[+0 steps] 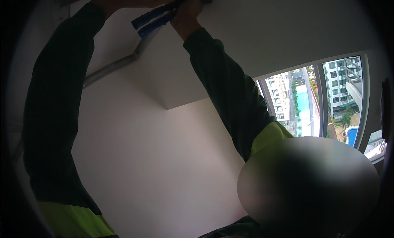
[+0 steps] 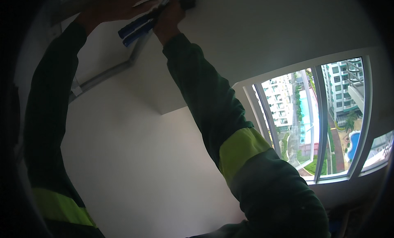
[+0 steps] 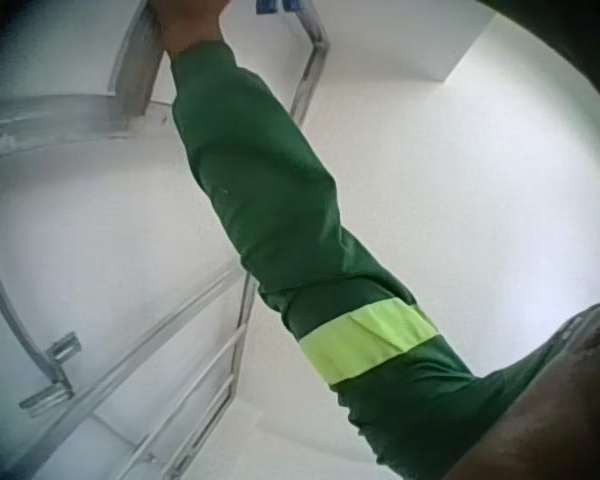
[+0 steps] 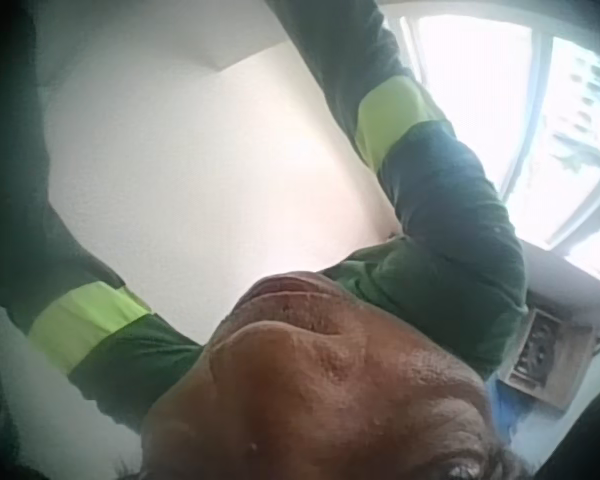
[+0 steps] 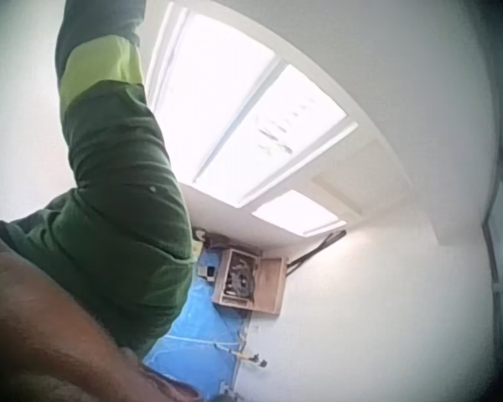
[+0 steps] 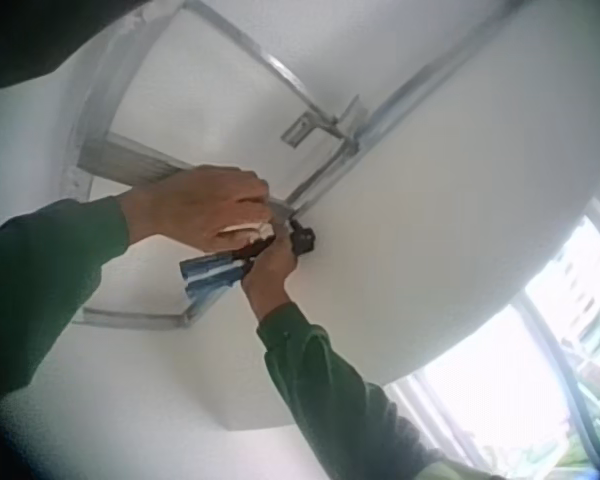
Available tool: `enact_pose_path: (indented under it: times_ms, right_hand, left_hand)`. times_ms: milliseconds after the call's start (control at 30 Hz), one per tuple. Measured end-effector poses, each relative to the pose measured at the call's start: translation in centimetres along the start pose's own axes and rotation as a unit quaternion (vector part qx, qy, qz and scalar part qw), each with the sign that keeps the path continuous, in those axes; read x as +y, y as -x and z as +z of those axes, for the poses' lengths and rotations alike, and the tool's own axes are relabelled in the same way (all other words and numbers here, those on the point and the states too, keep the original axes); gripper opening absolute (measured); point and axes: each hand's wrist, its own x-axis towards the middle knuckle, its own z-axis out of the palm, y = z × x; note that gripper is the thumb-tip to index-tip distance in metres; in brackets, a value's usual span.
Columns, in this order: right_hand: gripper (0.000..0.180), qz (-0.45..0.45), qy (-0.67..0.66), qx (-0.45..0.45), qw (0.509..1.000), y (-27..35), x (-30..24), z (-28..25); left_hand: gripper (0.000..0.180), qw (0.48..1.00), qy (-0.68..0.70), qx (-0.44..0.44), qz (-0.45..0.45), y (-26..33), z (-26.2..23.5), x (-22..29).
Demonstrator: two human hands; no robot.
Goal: The person drills holes into metal brackets, inserts screws, and hammers the brackets onto a wall near the ceiling. The person uses a cordless drill, hammer, and screw gun while working in a room with a large window.
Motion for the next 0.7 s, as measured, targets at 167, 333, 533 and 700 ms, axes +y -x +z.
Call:
enact_pose_path:
  times_ms: [167,333,533,700]
  right_hand:
    - [0.020,0.004,0.022,0.074,0.997,-0.2,0.3,0.3]
    - [0.024,0.008,0.008,0.068,0.998,-0.3,0.2,0.4]
    - [0.028,0.023,-0.007,0.075,0.997,0.4,-0.6,1.2]
    - [0.028,0.133,-0.139,-0.007,0.981,2.8,1.5,1.2]
  left_hand:
    - [0.031,0.996,0.006,-0.083,-0.022,1.9,-0.9,1.1]
    - [0.053,0.947,0.017,-0.172,-0.270,4.6,2.5,6.9]
    - [0.065,0.826,0.072,-0.224,-0.512,5.5,6.9,8.5]
    - [0.042,0.841,0.037,-0.140,-0.520,6.2,8.1,7.9]
